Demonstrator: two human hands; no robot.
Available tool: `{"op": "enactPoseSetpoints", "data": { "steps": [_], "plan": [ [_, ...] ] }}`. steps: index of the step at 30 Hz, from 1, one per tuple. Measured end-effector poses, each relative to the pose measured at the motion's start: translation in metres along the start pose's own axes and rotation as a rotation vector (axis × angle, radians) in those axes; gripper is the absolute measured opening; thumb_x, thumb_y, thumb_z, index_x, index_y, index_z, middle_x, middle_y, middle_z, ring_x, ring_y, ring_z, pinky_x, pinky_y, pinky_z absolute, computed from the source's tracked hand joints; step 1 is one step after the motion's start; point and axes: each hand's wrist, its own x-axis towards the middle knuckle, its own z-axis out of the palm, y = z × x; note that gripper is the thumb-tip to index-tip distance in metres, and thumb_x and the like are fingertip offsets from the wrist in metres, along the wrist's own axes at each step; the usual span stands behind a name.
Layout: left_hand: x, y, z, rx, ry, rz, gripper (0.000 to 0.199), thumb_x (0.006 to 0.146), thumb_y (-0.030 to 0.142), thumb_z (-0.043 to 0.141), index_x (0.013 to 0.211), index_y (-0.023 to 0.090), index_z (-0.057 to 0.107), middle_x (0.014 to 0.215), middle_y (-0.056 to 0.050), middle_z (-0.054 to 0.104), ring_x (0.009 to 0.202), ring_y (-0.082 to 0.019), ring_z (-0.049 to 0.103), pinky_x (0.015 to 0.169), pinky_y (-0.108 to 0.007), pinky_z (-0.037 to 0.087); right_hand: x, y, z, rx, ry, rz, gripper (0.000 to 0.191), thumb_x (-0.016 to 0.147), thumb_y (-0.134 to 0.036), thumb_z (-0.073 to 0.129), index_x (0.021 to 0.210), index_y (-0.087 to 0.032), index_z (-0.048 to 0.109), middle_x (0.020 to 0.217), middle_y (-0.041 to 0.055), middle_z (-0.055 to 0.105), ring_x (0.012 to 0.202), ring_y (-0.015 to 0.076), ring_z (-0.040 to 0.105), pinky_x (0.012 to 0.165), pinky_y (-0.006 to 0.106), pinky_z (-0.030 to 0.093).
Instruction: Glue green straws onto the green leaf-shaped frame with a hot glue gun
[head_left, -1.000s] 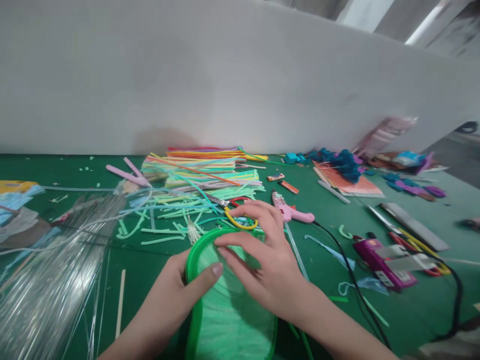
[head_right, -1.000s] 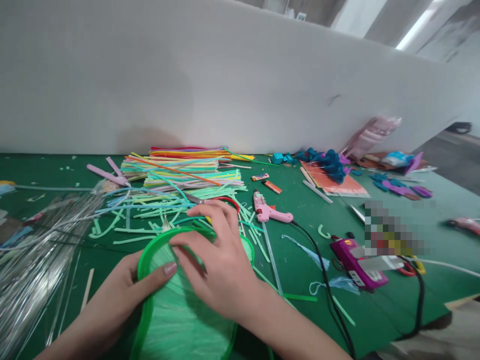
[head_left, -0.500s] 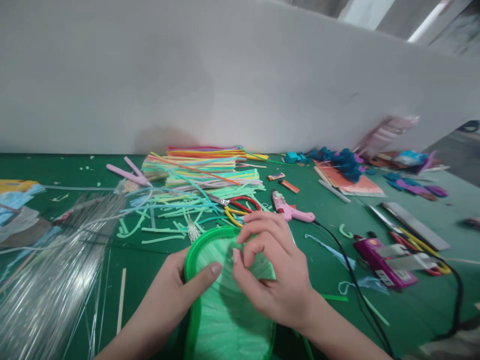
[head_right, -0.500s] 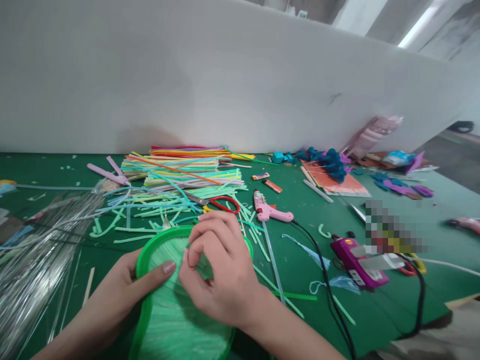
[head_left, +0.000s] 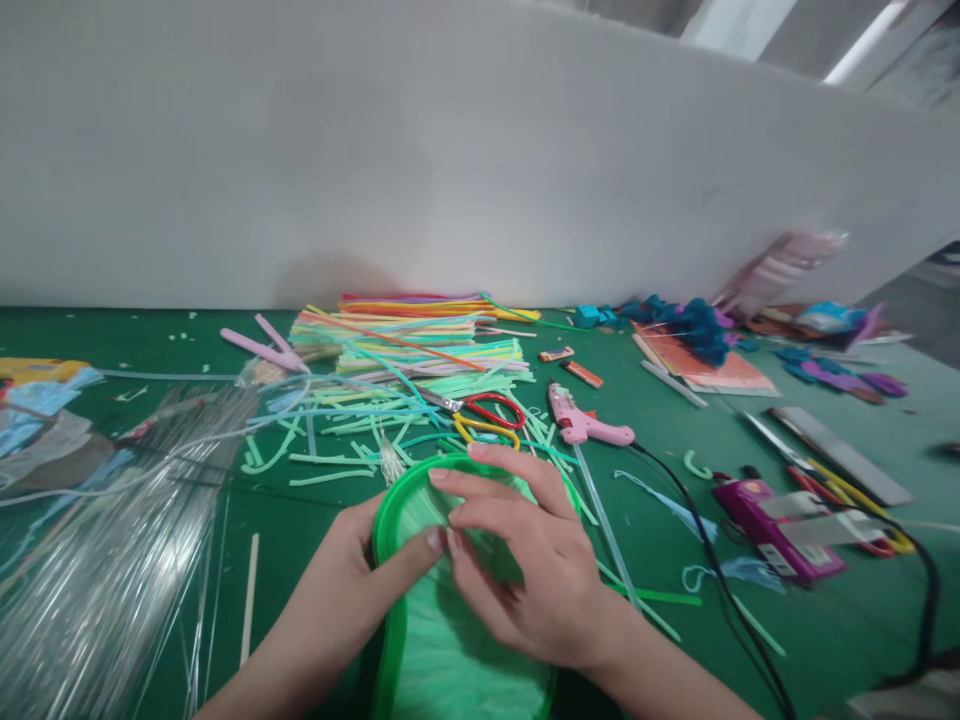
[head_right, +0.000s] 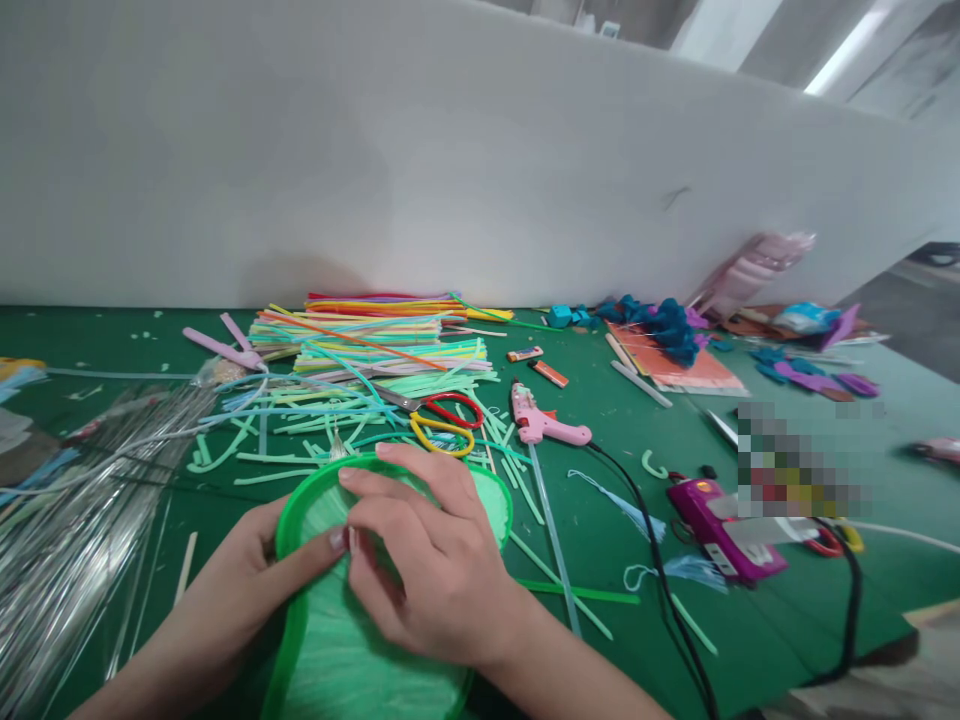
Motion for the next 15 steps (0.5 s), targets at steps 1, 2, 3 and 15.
{"op": "enactPoseSetpoints", "data": {
  "steps": [1, 2, 3, 15],
  "plan": [
    [0.0004, -0.0001, 0.0001, 0.003, -0.001, 0.003, 0.043, 0.072, 0.05, 0.092, 0.101, 0.019, 0.083, 0.091, -0.003, 0.081, 0.077, -0.018, 0.06, 0.066, -0.023, 0.054, -0.0008, -0.0001, 0.0003, -0.004, 0.001, -0.002, 0.025, 0.089, -0.011, 0.07, 0.111, -0.022, 0.063, 0.121, 0.004, 0.084, 0.133, 0.0236, 0.065, 0.112, 0.038, 0.055],
    [0.0009, -0.0001, 0.0001, 0.007, -0.005, 0.004, 0.044, 0.072, 0.05, 0.092, 0.102, 0.019, 0.083, 0.091, -0.003, 0.081, 0.077, -0.018, 0.061, 0.066, -0.023, 0.054, -0.0014, -0.0002, 0.0007, -0.008, 0.002, -0.004, 0.025, 0.089, -0.01, 0.07, 0.111, -0.022, 0.063, 0.121, 0.0041, 0.083, 0.133, 0.0235, 0.064, 0.112, 0.037, 0.054],
    [0.0015, 0.0, 0.0002, 0.01, -0.009, 0.004, 0.044, 0.072, 0.05, 0.092, 0.102, 0.019, 0.083, 0.092, -0.003, 0.081, 0.077, -0.018, 0.061, 0.066, -0.023, 0.053, -0.0019, -0.0001, 0.0011, -0.014, 0.005, -0.009, 0.025, 0.09, -0.01, 0.069, 0.111, -0.021, 0.063, 0.121, 0.004, 0.083, 0.133, 0.0235, 0.064, 0.113, 0.037, 0.054],
    [0.0004, -0.0002, -0.0013, -0.028, -0.037, -0.001, 0.052, 0.077, 0.06, 0.089, 0.109, 0.02, 0.083, 0.084, -0.003, 0.079, 0.076, -0.018, 0.065, 0.067, -0.023, 0.056, -0.0011, -0.001, -0.0031, -0.029, 0.066, -0.047, 0.028, 0.088, -0.004, 0.067, 0.111, -0.019, 0.064, 0.121, 0.0078, 0.084, 0.134, 0.0211, 0.064, 0.114, 0.035, 0.053]
  ]
}}
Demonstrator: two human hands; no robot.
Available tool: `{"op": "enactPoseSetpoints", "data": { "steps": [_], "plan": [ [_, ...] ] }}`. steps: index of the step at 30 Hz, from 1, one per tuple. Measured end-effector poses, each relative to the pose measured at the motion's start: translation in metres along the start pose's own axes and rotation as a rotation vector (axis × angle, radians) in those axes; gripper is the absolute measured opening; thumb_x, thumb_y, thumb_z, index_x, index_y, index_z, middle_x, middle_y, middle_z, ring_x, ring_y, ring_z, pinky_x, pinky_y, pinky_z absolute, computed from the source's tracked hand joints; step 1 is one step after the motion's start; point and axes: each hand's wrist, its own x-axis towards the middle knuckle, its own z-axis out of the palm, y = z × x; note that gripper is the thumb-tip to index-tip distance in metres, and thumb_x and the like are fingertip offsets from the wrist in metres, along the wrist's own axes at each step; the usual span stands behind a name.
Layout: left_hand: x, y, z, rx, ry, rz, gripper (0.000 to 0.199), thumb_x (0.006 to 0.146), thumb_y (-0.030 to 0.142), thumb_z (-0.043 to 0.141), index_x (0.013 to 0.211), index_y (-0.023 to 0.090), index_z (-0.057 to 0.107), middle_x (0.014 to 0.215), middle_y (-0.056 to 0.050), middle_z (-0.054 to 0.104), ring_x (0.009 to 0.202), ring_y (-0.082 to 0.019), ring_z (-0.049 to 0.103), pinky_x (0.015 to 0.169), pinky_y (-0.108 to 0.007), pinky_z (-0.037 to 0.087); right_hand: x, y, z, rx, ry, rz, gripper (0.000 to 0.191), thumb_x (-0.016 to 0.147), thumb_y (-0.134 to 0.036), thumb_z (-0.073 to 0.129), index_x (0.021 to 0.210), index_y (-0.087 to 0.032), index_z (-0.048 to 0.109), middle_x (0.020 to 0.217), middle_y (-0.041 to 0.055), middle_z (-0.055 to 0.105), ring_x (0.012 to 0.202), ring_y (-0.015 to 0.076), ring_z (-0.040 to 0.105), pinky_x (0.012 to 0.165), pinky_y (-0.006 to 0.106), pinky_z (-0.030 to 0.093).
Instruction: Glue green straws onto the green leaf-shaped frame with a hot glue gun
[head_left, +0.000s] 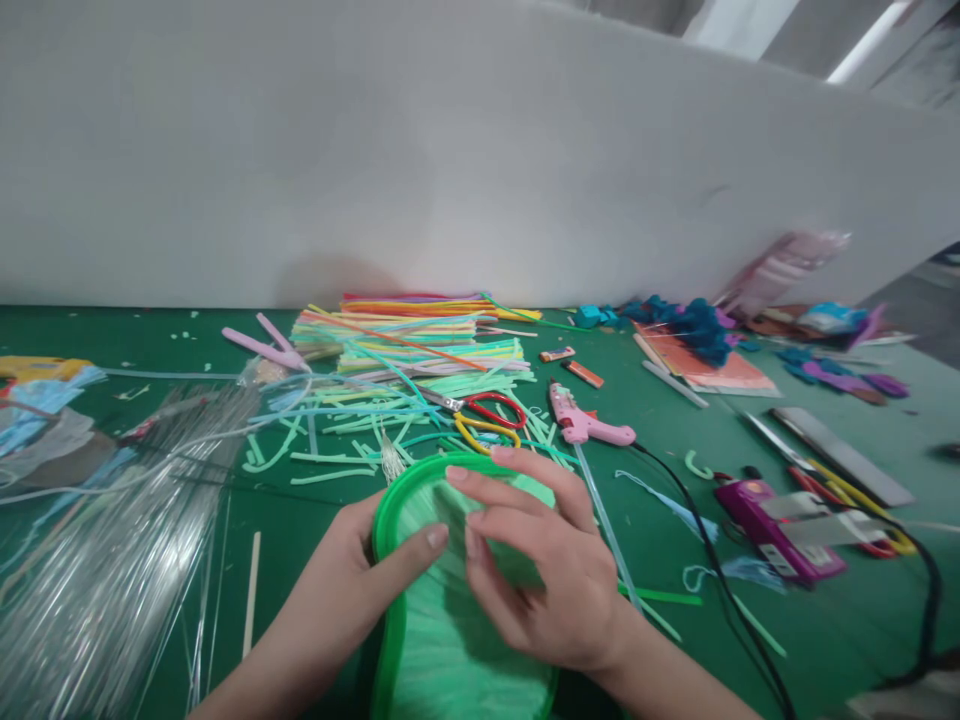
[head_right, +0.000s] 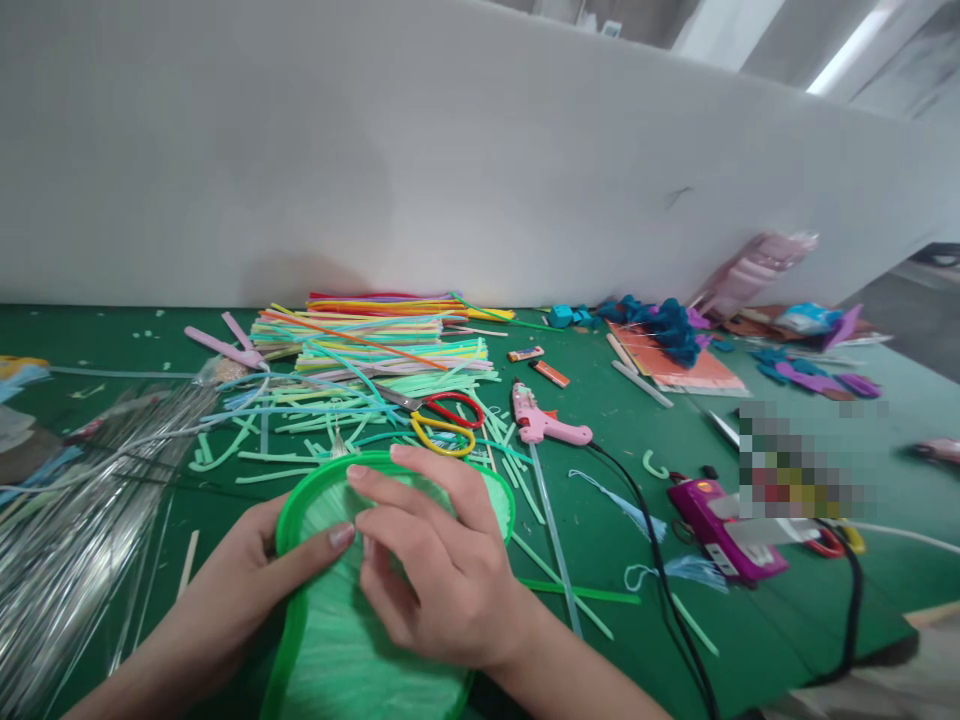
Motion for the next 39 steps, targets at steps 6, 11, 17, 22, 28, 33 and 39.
{"op": "enactPoseSetpoints", "data": {
  "steps": [6, 11, 17, 22, 28, 33, 39],
  "plan": [
    [0.001, -0.001, 0.001, -0.027, 0.002, -0.035, 0.058, 0.077, 0.062, 0.089, 0.115, 0.019, 0.082, 0.085, -0.006, 0.08, 0.083, -0.022, 0.069, 0.073, -0.028, 0.061, 0.002, 0.0, -0.002, -0.125, 0.026, 0.031, 0.027, 0.092, -0.005, 0.066, 0.116, -0.018, 0.069, 0.118, 0.0096, 0.082, 0.126, 0.0235, 0.063, 0.112, 0.04, 0.052],
    [-0.001, -0.003, -0.002, -0.001, 0.027, -0.028, 0.06, 0.075, 0.063, 0.09, 0.115, 0.019, 0.083, 0.087, -0.007, 0.081, 0.083, -0.023, 0.07, 0.073, -0.03, 0.062, 0.001, 0.001, 0.001, -0.229, -0.007, 0.057, 0.024, 0.095, -0.013, 0.071, 0.117, -0.019, 0.077, 0.132, 0.0139, 0.072, 0.132, 0.0323, 0.055, 0.112, 0.051, 0.051],
    [-0.001, -0.003, -0.002, -0.123, 0.038, -0.074, 0.059, 0.073, 0.058, 0.093, 0.12, 0.023, 0.082, 0.101, -0.008, 0.084, 0.091, -0.027, 0.076, 0.08, -0.032, 0.062, -0.006, 0.002, 0.001, -0.265, -0.056, 0.02, 0.028, 0.095, -0.018, 0.074, 0.122, -0.022, 0.076, 0.134, 0.0133, 0.068, 0.136, 0.0344, 0.051, 0.112, 0.053, 0.051],
    [0.003, 0.0, 0.0, -0.21, 0.163, -0.084, 0.06, 0.064, 0.064, 0.096, 0.107, 0.023, 0.087, 0.104, -0.009, 0.084, 0.1, -0.029, 0.077, 0.088, -0.032, 0.061, -0.011, 0.0, 0.001, -0.272, -0.113, -0.023, 0.033, 0.096, -0.023, 0.075, 0.129, -0.021, 0.074, 0.137, 0.0133, 0.067, 0.141, 0.0358, 0.048, 0.114, 0.052, 0.051],
    [0.004, -0.001, -0.002, -0.171, 0.183, -0.042, 0.053, 0.069, 0.06, 0.095, 0.106, 0.023, 0.087, 0.102, -0.007, 0.084, 0.086, -0.022, 0.074, 0.069, -0.023, 0.056, -0.011, -0.002, 0.002, -0.247, -0.174, -0.016, 0.034, 0.098, -0.023, 0.074, 0.132, -0.021, 0.074, 0.139, 0.013, 0.066, 0.142, 0.0335, 0.048, 0.119, 0.051, 0.048],
    [0.007, -0.002, -0.004, -0.148, 0.193, -0.04, 0.053, 0.07, 0.059, 0.094, 0.105, 0.02, 0.086, 0.099, -0.008, 0.084, 0.083, -0.022, 0.074, 0.078, -0.029, 0.059, -0.001, 0.004, -0.003, -0.072, -0.07, 0.147, 0.029, 0.099, -0.014, 0.065, 0.126, -0.018, 0.075, 0.123, 0.0123, 0.076, 0.125, 0.0267, 0.065, 0.108, 0.046, 0.057],
    [0.005, 0.0, -0.006, -0.068, 0.248, -0.036, 0.05, 0.069, 0.053, 0.095, 0.104, 0.018, 0.086, 0.094, -0.008, 0.083, 0.09, -0.026, 0.074, 0.068, -0.025, 0.055, 0.025, 0.025, -0.024, 0.228, -0.358, 0.632, 0.013, 0.099, -0.026, 0.068, 0.103, -0.023, 0.081, 0.097, 0.0007, 0.086, 0.088, 0.0194, 0.08, 0.084, 0.034, 0.063]
  ]
}}
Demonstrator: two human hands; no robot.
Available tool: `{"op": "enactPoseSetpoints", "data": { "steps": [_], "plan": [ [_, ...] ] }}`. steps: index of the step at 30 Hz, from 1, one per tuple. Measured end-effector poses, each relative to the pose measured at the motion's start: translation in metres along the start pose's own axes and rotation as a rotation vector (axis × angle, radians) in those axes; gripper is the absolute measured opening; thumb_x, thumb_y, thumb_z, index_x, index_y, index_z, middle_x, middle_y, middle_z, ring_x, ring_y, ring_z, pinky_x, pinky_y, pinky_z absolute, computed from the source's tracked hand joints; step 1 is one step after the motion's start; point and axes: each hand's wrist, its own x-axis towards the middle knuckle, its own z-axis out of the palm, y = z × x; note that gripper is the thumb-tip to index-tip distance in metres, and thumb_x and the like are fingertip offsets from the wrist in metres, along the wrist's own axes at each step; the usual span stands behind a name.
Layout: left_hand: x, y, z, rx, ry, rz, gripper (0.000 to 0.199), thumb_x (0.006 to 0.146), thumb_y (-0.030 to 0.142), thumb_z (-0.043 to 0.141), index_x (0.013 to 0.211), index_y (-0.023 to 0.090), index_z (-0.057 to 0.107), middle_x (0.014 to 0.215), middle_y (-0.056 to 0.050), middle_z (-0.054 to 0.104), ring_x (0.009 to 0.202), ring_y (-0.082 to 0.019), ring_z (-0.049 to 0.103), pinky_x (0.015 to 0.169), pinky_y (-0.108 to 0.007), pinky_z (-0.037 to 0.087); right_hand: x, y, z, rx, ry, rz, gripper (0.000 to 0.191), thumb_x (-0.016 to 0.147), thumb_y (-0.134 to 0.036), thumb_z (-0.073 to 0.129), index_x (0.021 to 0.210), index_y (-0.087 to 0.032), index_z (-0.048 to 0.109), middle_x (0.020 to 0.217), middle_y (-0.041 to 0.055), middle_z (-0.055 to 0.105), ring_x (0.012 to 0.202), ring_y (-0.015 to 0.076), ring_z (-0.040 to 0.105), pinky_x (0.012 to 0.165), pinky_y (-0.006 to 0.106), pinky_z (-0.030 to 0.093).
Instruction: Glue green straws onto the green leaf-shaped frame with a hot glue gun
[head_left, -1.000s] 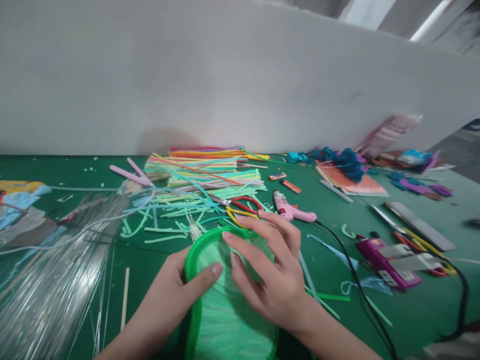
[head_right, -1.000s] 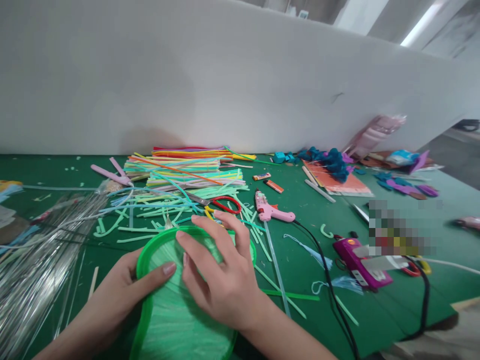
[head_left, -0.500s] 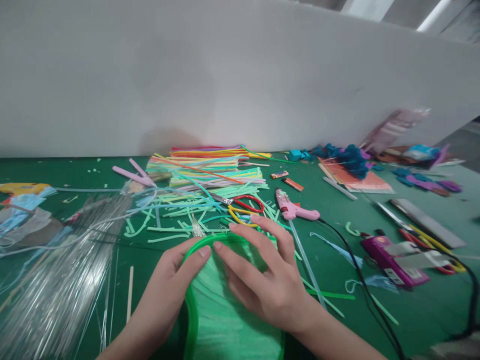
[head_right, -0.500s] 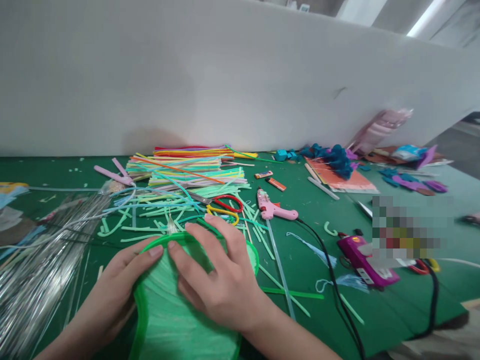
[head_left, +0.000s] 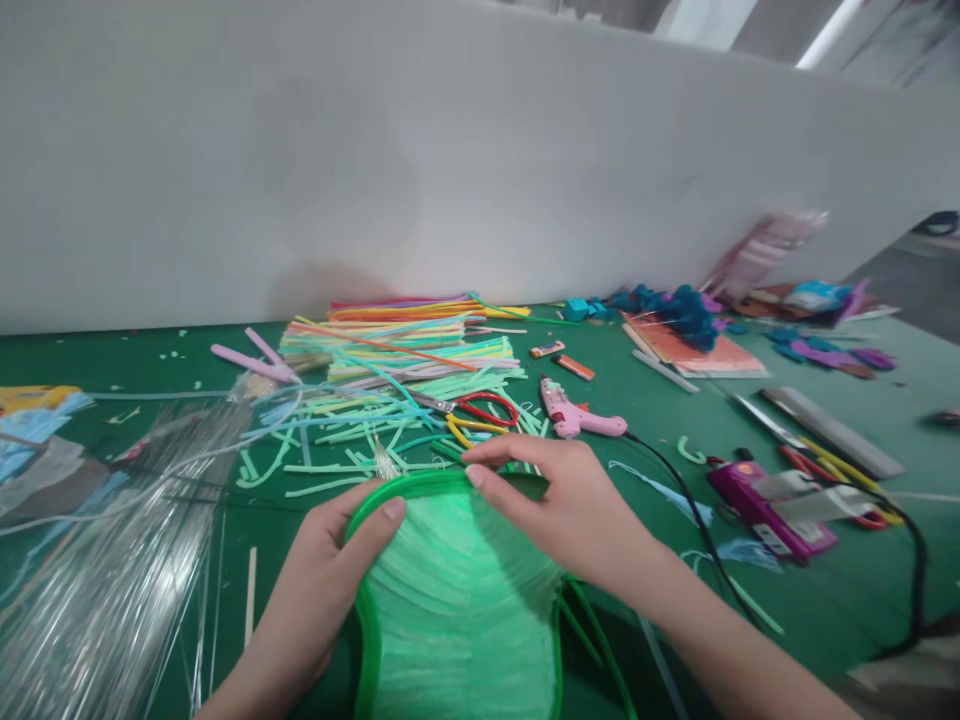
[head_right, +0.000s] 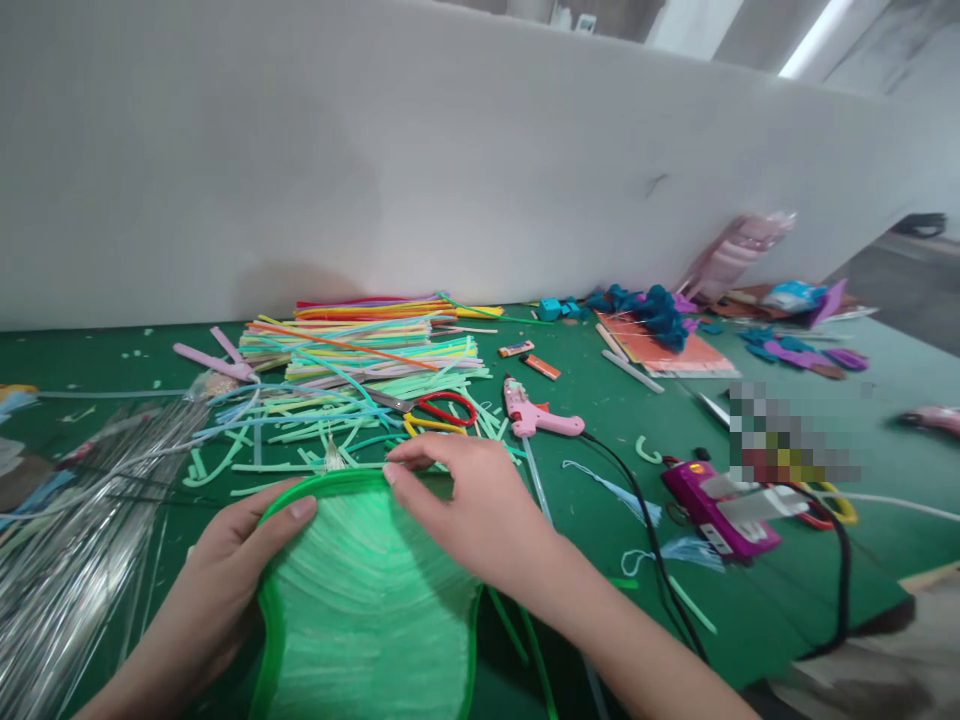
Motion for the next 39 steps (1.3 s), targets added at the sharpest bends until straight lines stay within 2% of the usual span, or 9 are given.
{"op": "enactPoseSetpoints", "data": {
  "steps": [2, 4, 9, 15, 20, 22, 27, 35, 39],
  "plan": [
    [-0.003, 0.002, 0.001, 0.029, 0.014, 0.0, 0.051, 0.071, 0.055, 0.093, 0.106, 0.017, 0.085, 0.089, -0.007, 0.082, 0.083, -0.024, 0.073, 0.064, -0.025, 0.054, 0.005, -0.001, -0.008, 0.083, -0.115, 0.059, 0.01, 0.096, -0.027, 0.072, 0.097, -0.024, 0.081, 0.096, -0.001, 0.086, 0.087, 0.0188, 0.08, 0.083, 0.032, 0.061],
    [-0.006, 0.004, 0.003, 0.06, 0.024, -0.009, 0.053, 0.07, 0.055, 0.093, 0.105, 0.017, 0.084, 0.087, -0.007, 0.082, 0.077, -0.023, 0.071, 0.063, -0.025, 0.054, 0.006, -0.003, -0.011, 0.116, -0.146, 0.086, 0.007, 0.094, -0.026, 0.075, 0.095, -0.025, 0.082, 0.095, -0.0015, 0.086, 0.089, 0.0189, 0.08, 0.083, 0.032, 0.059],
    [-0.005, 0.004, 0.002, 0.109, 0.058, 0.0, 0.054, 0.067, 0.053, 0.095, 0.103, 0.016, 0.084, 0.09, -0.008, 0.082, 0.072, -0.022, 0.07, 0.062, -0.027, 0.055, 0.006, -0.002, -0.005, 0.118, -0.121, 0.073, 0.006, 0.093, -0.024, 0.076, 0.094, -0.023, 0.082, 0.092, -0.0015, 0.085, 0.084, 0.0172, 0.078, 0.079, 0.029, 0.057],
    [0.004, -0.007, -0.009, 0.125, 0.016, 0.015, 0.055, 0.07, 0.055, 0.094, 0.107, 0.016, 0.084, 0.087, -0.007, 0.081, 0.069, -0.02, 0.068, 0.061, -0.027, 0.054, 0.004, 0.002, 0.003, 0.079, -0.072, -0.024, 0.008, 0.097, -0.024, 0.074, 0.093, -0.023, 0.08, 0.093, -0.0004, 0.085, 0.085, 0.017, 0.077, 0.081, 0.029, 0.056],
    [0.005, -0.005, -0.007, 0.108, 0.021, 0.008, 0.055, 0.069, 0.057, 0.094, 0.105, 0.016, 0.085, 0.092, -0.009, 0.082, 0.085, -0.027, 0.074, 0.063, -0.027, 0.055, 0.004, 0.002, 0.004, 0.083, -0.072, -0.014, 0.009, 0.097, -0.024, 0.072, 0.093, -0.022, 0.08, 0.095, 0.0003, 0.084, 0.088, 0.0176, 0.077, 0.082, 0.03, 0.056],
    [0.004, -0.003, -0.006, 0.106, 0.016, 0.004, 0.054, 0.068, 0.056, 0.095, 0.103, 0.016, 0.085, 0.091, -0.009, 0.082, 0.09, -0.029, 0.074, 0.064, -0.027, 0.056, 0.006, 0.002, 0.002, 0.105, -0.117, 0.016, 0.01, 0.098, -0.027, 0.072, 0.094, -0.022, 0.08, 0.095, 0.0004, 0.085, 0.088, 0.0177, 0.077, 0.082, 0.03, 0.056],
    [0.004, -0.002, -0.005, 0.105, 0.0, -0.007, 0.053, 0.068, 0.055, 0.095, 0.104, 0.017, 0.085, 0.083, -0.007, 0.08, 0.068, -0.021, 0.068, 0.06, -0.027, 0.054, 0.017, 0.003, -0.005, 0.174, -0.283, 0.085, 0.014, 0.096, -0.034, 0.076, 0.099, -0.022, 0.081, 0.101, 0.0016, 0.085, 0.092, 0.0192, 0.077, 0.082, 0.03, 0.056],
    [0.004, -0.002, -0.005, 0.12, -0.002, 0.001, 0.054, 0.066, 0.056, 0.095, 0.103, 0.017, 0.085, 0.081, -0.006, 0.08, 0.064, -0.018, 0.064, 0.058, -0.026, 0.052, 0.02, 0.0, -0.002, 0.169, -0.308, 0.127, 0.01, 0.096, -0.023, 0.071, 0.091, -0.021, 0.079, 0.09, -0.0006, 0.082, 0.083, 0.0156, 0.072, 0.076, 0.028, 0.05],
    [0.003, -0.001, -0.005, 0.142, 0.007, 0.009, 0.053, 0.071, 0.059, 0.093, 0.103, 0.017, 0.086, 0.087, -0.007, 0.082, 0.069, -0.02, 0.067, 0.061, -0.026, 0.053, 0.025, 0.004, -0.008, 0.215, -0.378, 0.129, 0.018, 0.097, -0.036, 0.073, 0.091, -0.02, 0.079, 0.088, 0.0001, 0.079, 0.081, 0.0161, 0.069, 0.074, 0.027, 0.049]
  ]
}}
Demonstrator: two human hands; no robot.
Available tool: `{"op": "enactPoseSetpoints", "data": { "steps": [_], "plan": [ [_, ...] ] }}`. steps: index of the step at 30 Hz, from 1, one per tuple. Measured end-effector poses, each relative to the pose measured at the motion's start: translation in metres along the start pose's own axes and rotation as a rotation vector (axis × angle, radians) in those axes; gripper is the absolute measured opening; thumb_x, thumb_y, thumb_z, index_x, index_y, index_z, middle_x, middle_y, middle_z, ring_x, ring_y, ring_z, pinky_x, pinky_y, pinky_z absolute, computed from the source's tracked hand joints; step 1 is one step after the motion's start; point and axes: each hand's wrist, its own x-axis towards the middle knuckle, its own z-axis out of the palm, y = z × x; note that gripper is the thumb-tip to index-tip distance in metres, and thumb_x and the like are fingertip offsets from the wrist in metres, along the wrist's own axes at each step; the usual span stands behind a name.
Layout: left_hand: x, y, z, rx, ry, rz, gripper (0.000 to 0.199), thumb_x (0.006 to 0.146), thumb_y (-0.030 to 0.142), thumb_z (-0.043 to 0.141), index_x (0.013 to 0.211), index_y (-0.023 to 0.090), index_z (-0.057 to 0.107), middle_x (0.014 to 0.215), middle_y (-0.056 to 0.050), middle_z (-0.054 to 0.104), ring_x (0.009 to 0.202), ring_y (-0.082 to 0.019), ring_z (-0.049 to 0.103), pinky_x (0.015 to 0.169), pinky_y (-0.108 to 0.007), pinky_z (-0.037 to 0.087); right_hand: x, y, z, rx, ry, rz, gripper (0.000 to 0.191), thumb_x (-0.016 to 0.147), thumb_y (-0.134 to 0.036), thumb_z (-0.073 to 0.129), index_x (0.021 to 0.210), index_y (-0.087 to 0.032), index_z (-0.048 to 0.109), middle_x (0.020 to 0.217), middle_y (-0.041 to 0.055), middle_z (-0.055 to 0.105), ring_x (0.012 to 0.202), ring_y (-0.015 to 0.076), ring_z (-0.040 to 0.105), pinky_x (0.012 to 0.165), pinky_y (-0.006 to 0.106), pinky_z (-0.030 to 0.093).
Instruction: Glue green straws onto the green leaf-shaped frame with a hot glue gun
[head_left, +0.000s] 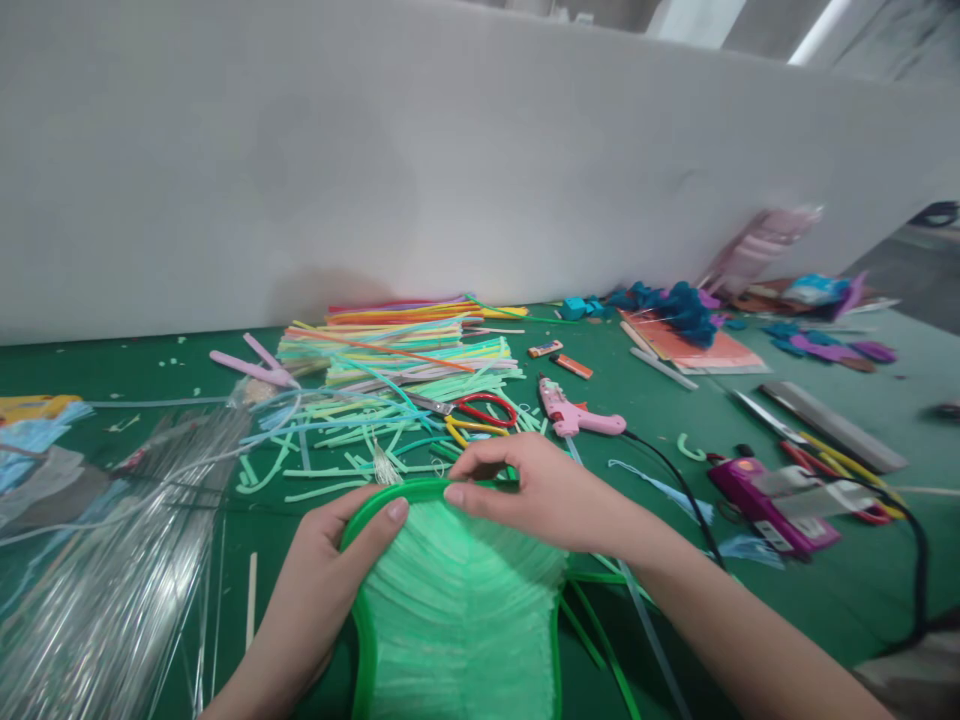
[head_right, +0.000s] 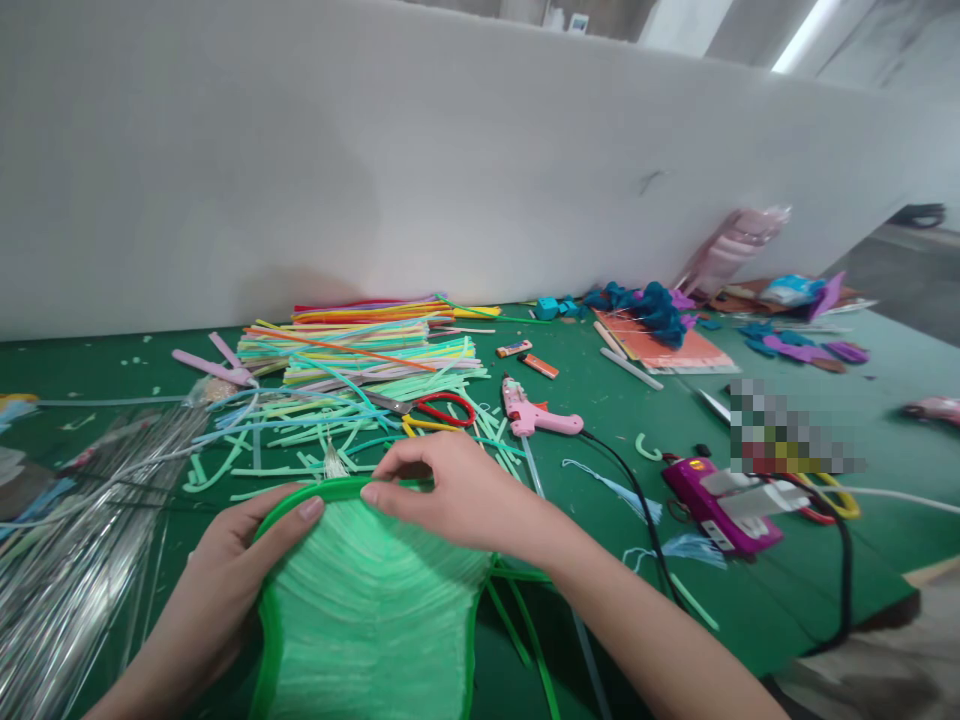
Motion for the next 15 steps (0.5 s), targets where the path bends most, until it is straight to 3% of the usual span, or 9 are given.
{"op": "enactPoseSetpoints", "data": {
  "steps": [4, 11, 15],
  "plan": [
    [-0.002, 0.001, 0.002, 0.005, 0.018, 0.007, 0.055, 0.075, 0.064, 0.088, 0.104, 0.017, 0.085, 0.085, -0.008, 0.081, 0.073, -0.023, 0.069, 0.065, -0.028, 0.054, 0.011, 0.002, -0.011, -0.004, -0.134, 0.018, 0.041, 0.094, -0.059, 0.074, 0.091, -0.019, 0.082, 0.08, 0.0013, 0.076, 0.074, 0.0169, 0.063, 0.065, 0.028, 0.046],
    [-0.005, 0.004, 0.008, -0.012, 0.041, 0.008, 0.053, 0.072, 0.064, 0.089, 0.097, 0.018, 0.086, 0.081, -0.006, 0.08, 0.072, -0.022, 0.068, 0.065, -0.028, 0.052, 0.018, 0.004, -0.01, 0.084, -0.166, 0.058, 0.034, 0.084, -0.054, 0.085, 0.086, -0.02, 0.081, 0.08, 0.0007, 0.075, 0.077, 0.0175, 0.066, 0.07, 0.028, 0.051],
    [-0.005, 0.004, 0.008, -0.005, 0.046, 0.016, 0.051, 0.073, 0.062, 0.089, 0.097, 0.018, 0.086, 0.082, -0.006, 0.08, 0.074, -0.022, 0.067, 0.067, -0.028, 0.051, 0.017, 0.008, -0.01, 0.116, -0.182, 0.068, 0.042, 0.083, -0.061, 0.084, 0.083, -0.02, 0.078, 0.073, -0.002, 0.066, 0.07, 0.0146, 0.056, 0.064, 0.026, 0.044]
  ]
}}
